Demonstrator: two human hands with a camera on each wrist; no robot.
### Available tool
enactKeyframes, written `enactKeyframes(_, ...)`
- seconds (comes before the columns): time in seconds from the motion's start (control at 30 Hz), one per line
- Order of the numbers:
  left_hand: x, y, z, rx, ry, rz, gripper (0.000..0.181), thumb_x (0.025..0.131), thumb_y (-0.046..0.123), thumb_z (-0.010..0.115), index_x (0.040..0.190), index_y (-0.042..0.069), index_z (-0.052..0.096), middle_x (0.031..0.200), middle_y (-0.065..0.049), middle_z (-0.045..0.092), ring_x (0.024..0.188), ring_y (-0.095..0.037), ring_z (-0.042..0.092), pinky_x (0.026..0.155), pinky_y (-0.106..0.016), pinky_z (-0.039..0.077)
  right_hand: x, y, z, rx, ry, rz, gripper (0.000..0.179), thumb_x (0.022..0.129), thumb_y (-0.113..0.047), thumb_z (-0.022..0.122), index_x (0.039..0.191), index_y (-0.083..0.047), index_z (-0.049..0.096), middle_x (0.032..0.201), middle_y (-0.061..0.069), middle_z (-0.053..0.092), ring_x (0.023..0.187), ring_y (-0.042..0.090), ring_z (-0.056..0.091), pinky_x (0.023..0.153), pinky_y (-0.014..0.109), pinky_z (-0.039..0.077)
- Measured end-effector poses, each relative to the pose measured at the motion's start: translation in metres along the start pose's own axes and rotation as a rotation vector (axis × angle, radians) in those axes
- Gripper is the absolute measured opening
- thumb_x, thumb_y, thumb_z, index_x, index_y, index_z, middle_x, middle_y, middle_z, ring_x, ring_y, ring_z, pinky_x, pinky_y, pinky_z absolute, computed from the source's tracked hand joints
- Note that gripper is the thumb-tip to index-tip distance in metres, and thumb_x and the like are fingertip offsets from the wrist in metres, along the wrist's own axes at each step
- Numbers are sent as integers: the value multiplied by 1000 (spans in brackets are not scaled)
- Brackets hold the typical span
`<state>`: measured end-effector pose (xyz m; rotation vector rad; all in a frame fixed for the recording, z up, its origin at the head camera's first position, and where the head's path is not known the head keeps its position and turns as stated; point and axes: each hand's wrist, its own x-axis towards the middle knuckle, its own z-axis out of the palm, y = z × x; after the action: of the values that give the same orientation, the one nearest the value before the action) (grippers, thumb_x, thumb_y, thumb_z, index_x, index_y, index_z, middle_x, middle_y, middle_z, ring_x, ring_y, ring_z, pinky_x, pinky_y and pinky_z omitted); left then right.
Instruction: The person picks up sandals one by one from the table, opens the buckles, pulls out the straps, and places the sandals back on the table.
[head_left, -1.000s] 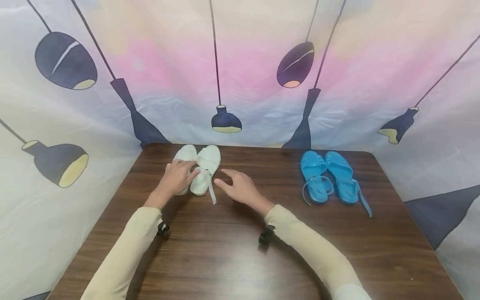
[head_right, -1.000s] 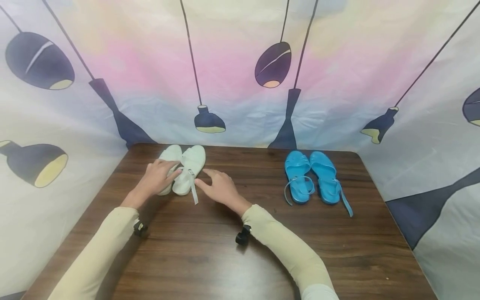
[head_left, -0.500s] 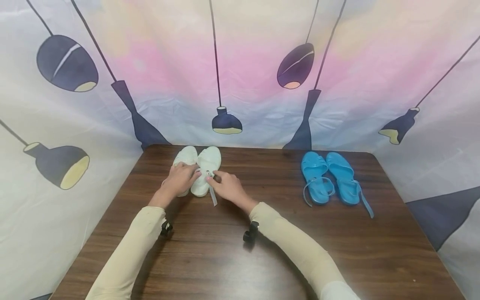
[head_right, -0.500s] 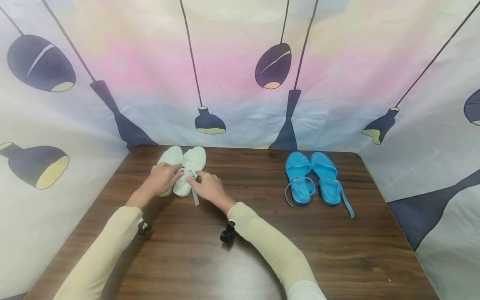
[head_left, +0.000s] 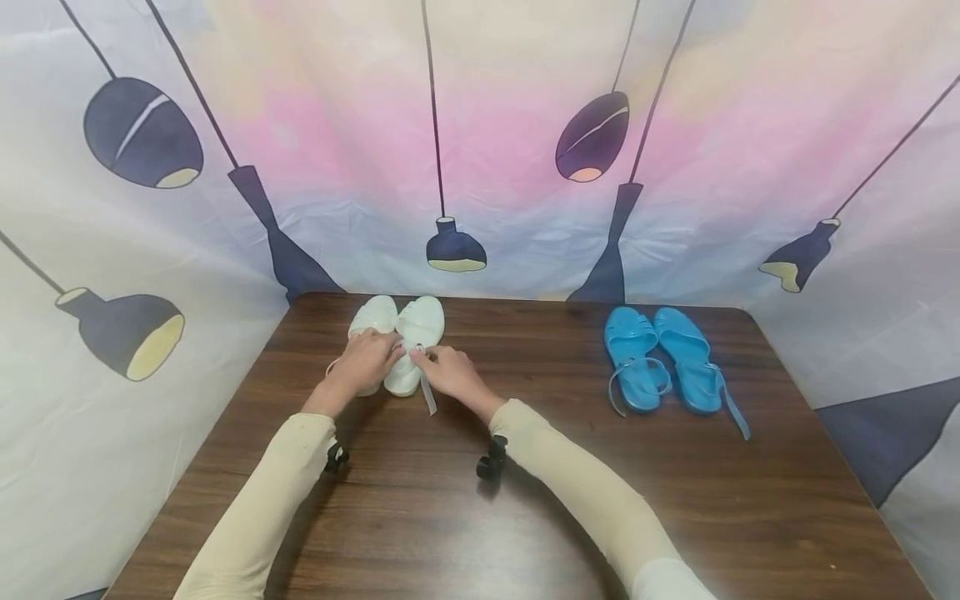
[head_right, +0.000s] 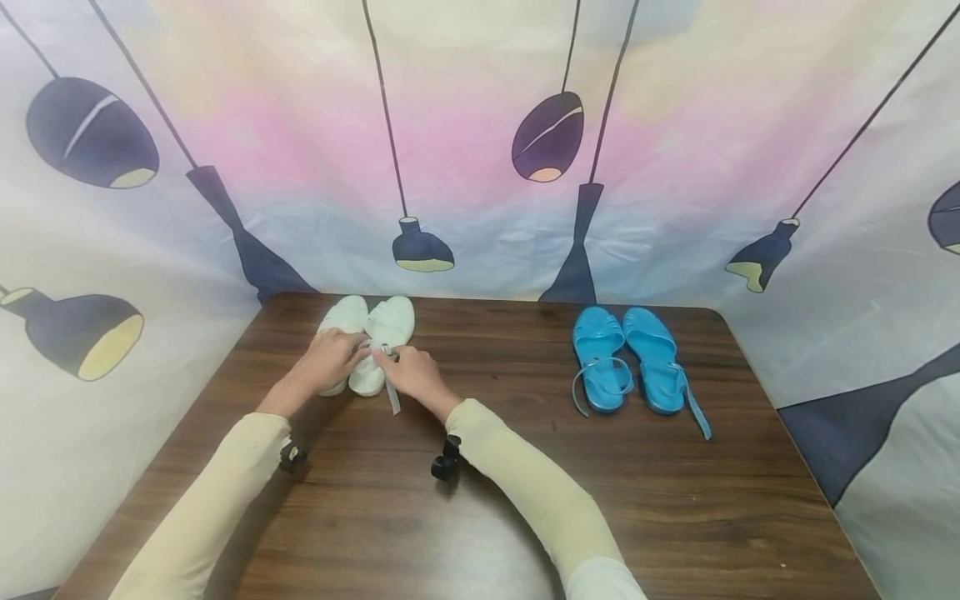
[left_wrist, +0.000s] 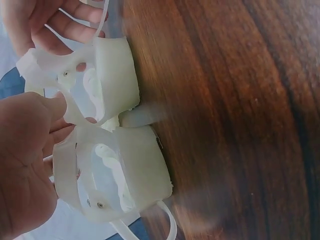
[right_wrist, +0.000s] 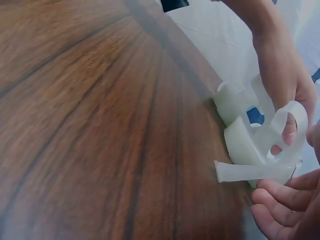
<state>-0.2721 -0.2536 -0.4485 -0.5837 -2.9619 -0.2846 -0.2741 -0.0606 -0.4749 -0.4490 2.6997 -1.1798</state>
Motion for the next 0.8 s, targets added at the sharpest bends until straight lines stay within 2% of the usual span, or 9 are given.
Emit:
enactKeyframes(0.1,0,0,0,3,18,16,29,104,18,58,123,-3,68,115,-19,73,105,-43,62,89,-60,47,2,0,0,17,-4,14,60,103,-59,46,133,-11,68,127,7,71,108,21,66,91,38,54)
enactKeyframes(0.27,2,0,0,15,48,27,23,103,15,61,117,0,71,105,-17,75,98,-40,63,84,-58,45,6,1,-1,75,-5,3,54,100,-54,57,128,-10,71,117,6,73,88,14,63,79,29,53)
enactKeyframes(0.43,3,2,-1,10,84,51,21,99,9,64,116,-1,71,104,-18,75,96,-40,63,83,-57,48,5,3,-4,225,-9,12,50,97,-44,69,130,-6,70,94,9,75,73,16,68,63,23,52)
enactKeyframes(0.57,3,5,-1,-33,114,76,19,98,6,66,114,-3,72,104,-18,76,94,-39,64,83,-56,50,2,7,-6,338,-2,49,49,93,-35,77,131,-5,69,81,9,74,64,18,67,53,21,49)
enactKeyframes(0.7,3,11,-4,-105,144,96,19,97,6,67,112,-4,72,104,-18,75,94,-39,66,86,-54,52,-2,9,-12,383,24,54,48,90,-30,80,129,-4,69,76,6,71,59,14,61,51,20,46)
enactKeyframes(0.8,2,17,-8,-174,150,85,20,99,8,66,114,-4,71,109,-20,74,100,-39,67,90,-53,53,-6,10,-19,407,25,54,48,90,-29,81,129,-4,70,74,4,70,61,11,60,52,21,45)
